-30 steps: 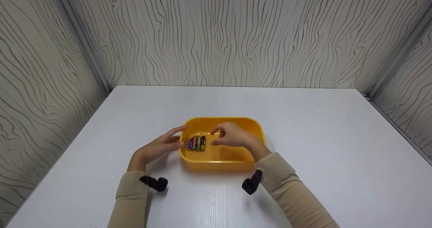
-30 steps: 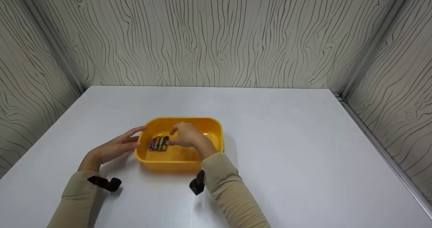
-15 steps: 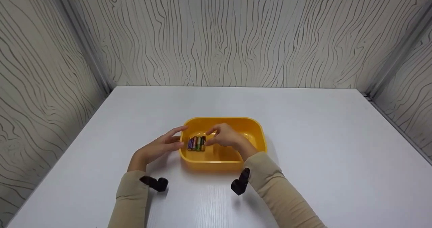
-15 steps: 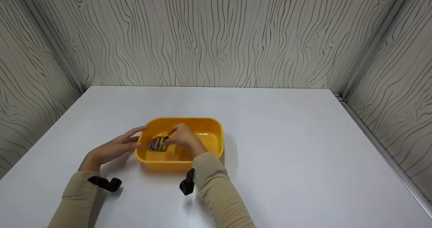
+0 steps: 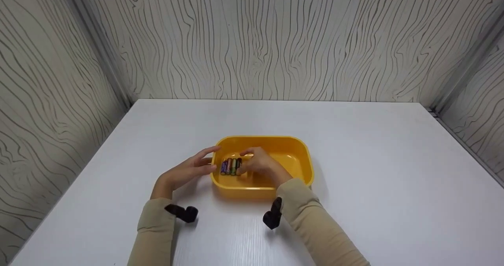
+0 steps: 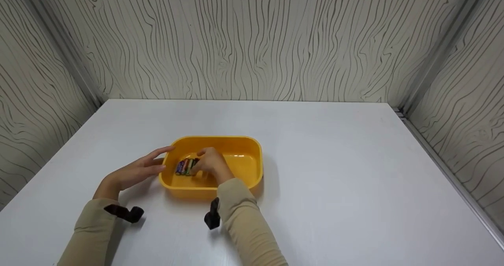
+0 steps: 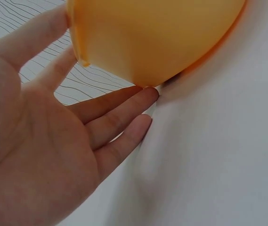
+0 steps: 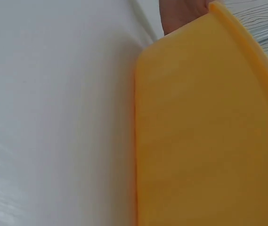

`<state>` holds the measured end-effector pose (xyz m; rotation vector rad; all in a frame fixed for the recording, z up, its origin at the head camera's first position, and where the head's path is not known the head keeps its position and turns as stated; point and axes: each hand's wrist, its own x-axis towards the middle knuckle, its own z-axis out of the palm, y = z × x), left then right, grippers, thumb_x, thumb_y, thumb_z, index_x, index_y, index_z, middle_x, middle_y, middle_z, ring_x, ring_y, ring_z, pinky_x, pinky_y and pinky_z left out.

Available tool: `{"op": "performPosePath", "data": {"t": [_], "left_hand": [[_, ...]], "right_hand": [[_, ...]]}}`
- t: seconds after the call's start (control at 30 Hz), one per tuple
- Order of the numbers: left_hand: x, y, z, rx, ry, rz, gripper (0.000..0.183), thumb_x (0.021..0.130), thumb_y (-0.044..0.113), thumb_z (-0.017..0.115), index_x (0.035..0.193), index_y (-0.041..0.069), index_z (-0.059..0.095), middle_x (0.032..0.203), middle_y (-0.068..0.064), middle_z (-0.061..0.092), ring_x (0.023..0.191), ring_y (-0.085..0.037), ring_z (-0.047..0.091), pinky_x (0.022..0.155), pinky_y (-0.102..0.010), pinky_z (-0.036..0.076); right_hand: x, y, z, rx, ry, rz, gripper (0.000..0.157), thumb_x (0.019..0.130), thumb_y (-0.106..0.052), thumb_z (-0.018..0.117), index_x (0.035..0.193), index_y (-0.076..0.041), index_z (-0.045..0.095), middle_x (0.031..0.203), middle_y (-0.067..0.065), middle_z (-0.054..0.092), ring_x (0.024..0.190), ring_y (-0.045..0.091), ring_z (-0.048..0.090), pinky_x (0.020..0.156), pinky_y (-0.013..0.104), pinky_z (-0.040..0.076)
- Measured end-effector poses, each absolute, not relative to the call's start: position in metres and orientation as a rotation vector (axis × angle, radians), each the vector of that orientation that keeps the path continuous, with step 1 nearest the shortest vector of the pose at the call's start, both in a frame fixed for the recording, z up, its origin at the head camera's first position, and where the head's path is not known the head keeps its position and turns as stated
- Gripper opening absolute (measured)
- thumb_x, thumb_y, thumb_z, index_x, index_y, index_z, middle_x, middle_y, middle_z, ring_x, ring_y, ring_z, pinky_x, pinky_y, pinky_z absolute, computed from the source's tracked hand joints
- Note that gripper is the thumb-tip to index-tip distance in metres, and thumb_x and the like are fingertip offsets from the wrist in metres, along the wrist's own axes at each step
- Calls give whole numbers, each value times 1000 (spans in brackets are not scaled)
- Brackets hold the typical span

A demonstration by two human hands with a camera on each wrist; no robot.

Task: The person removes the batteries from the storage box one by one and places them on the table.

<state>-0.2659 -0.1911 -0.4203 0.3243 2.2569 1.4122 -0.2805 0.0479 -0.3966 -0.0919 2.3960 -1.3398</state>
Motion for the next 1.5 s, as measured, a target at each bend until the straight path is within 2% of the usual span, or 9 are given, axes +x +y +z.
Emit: {"op": "performPosePath", "data": {"t": [0.17,0.27,0.37,0.47,0.7,0.93,1.13,1.5], "left_hand": [[-265,-192,-419,330,2255,1409,61,93,43,58,148,42,29,160,-13,29,150,-38,23,118,-70,10],[-265,-192,-419,330,2256,1403,61,94,43,57,148,42,29,160,-14,29,149,-38,23,118,-69,10],[-265,-192,-418,328,2259,1396,61,94,43,57,148,42,29,159,-14,29,149,-39,23,118,-69,10],[-265,-192,-418,331,2258,1392,61,94,43,57,148,43,28,159,-15,30,149,-39,23,118,-69,11],[-266,-190,-419,328,2265,1388,61,94,44,57,147,45,28,159,-13,30,150,-39,23,118,-70,9],[-266,-190,-420,365,2213,1448,60,96,35,57,148,42,28,159,-12,30,149,-36,25,120,-66,10],[-266,-191,-421,368,2201,1454,61,96,36,57,148,42,27,159,-13,30,149,-37,25,120,-67,9],[-266,-190,-421,343,2219,1441,59,95,38,57,147,43,29,160,-12,29,150,-37,23,119,-68,8]], "right_hand": [[-279,46,-399,-75,2416,-1268,64,74,-8,81,133,-9,56,129,15,58,89,19,53,89,30,48],[-278,45,-400,-106,2434,-1216,66,73,-9,82,134,-10,56,135,14,56,100,22,53,101,35,47],[-278,44,-401,-145,2447,-1191,68,71,-9,83,134,-9,56,140,16,53,114,25,50,113,41,39],[-278,43,-402,-159,2460,-1189,68,71,-8,84,133,-9,57,142,16,52,120,28,50,117,44,35],[-277,40,-402,-193,2542,-1099,65,73,-9,83,132,-9,58,138,15,56,118,28,53,115,44,39],[-276,39,-404,-244,2593,-1010,59,77,-12,80,131,-8,58,133,15,60,115,27,55,113,44,41],[-275,39,-404,-287,2605,-956,55,80,-14,78,130,-6,57,130,14,62,113,27,56,113,46,41],[-275,41,-401,-299,2591,-965,56,76,-18,82,126,-5,61,117,12,67,97,22,56,99,40,50]]}}
